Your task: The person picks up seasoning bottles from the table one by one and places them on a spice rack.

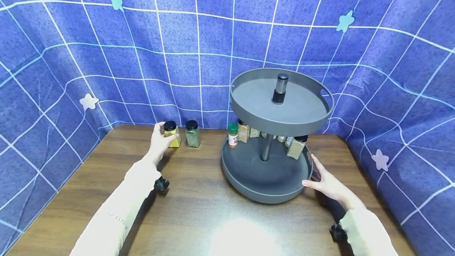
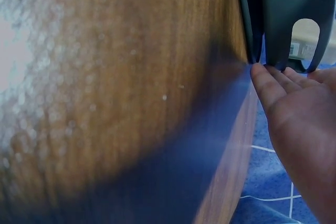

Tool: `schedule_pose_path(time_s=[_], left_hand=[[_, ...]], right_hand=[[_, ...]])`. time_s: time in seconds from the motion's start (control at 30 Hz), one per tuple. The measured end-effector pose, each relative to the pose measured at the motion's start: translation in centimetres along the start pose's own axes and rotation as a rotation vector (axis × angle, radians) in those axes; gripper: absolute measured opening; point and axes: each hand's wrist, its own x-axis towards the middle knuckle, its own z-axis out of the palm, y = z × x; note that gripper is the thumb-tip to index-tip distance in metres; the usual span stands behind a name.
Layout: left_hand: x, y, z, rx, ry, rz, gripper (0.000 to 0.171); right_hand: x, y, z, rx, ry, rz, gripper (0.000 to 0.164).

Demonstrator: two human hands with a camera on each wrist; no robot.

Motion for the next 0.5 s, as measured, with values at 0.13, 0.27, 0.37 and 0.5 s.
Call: schedule_pose_path(time_s=[0.13, 0.27, 0.37, 0.5], left_hand=[[-0.09, 0.22, 0.04, 0.010, 0.002, -0.012, 0.063], [-0.15, 0.31, 0.05, 0.010, 0.006, -0.019, 0.063], [-0.16, 0.29, 0.01, 0.017, 0.010, -0.014, 0.063], [-0.15, 0.31, -0.10, 0.028, 0.011, -0.001, 0.063]], right_hand=[[0.00, 0.00, -0.02, -0.002, 0.000, -0.004, 0.089], [-0.02, 0.03, -0.02, -0.004, 0.001, 0.002, 0.089], [-0.04, 0.10, -0.01, -0.007, 0.001, 0.008, 0.089], [-0.03, 0.17, 0.00, -0.009, 0.000, -0.001, 0.089]])
